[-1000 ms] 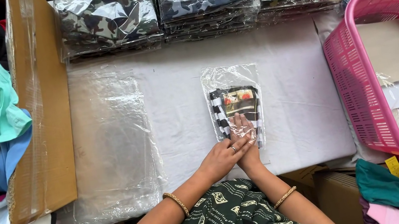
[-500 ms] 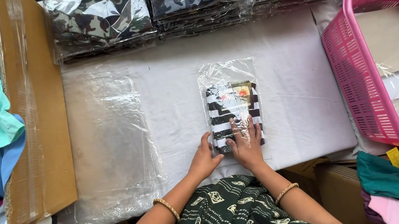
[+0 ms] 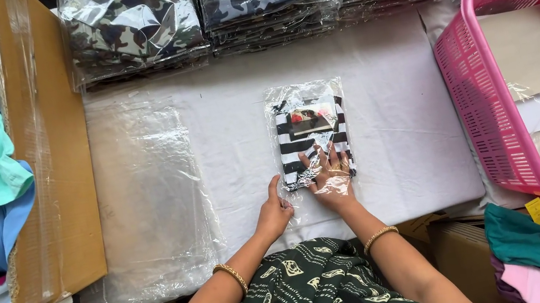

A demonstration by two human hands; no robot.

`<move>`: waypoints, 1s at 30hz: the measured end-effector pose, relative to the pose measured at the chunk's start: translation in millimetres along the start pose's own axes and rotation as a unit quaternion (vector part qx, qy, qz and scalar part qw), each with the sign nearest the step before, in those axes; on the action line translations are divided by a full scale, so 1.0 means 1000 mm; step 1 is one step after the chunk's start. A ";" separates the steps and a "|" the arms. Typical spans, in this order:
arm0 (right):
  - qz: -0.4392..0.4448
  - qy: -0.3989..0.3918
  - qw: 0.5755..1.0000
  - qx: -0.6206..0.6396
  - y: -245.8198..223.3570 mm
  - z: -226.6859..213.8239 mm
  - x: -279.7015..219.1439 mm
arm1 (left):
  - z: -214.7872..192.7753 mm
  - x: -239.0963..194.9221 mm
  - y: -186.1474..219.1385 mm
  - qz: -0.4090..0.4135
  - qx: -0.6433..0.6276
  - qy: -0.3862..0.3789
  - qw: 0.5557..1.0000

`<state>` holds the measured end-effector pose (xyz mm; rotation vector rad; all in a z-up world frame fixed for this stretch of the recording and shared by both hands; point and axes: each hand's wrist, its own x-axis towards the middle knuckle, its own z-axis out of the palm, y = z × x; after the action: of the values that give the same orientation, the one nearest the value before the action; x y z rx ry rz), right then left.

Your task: The person folds a black and white striped t-shirt, places it into a clear plastic bag, and stacks it with other packaged shirts. They repeat this process with a second striped shirt. Finally, they pick up a light green t-shirt and begin folding it.

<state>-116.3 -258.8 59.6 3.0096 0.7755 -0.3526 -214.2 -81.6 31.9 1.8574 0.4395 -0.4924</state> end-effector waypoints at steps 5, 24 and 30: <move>-0.067 0.151 0.984 0.061 0.005 0.017 -0.007 | -0.001 -0.002 0.000 0.006 -0.004 -0.011 1.000; -0.169 0.169 0.970 0.048 0.014 0.033 -0.053 | -0.021 0.029 0.026 -0.004 -0.069 -0.010 0.998; -0.192 0.076 0.954 0.217 0.027 0.003 -0.048 | -0.014 0.095 0.031 0.074 -0.157 0.092 0.981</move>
<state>-144.6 -305.0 66.5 3.2954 1.4879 -0.3341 -115.6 -72.3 10.2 1.6195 0.4694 -0.1411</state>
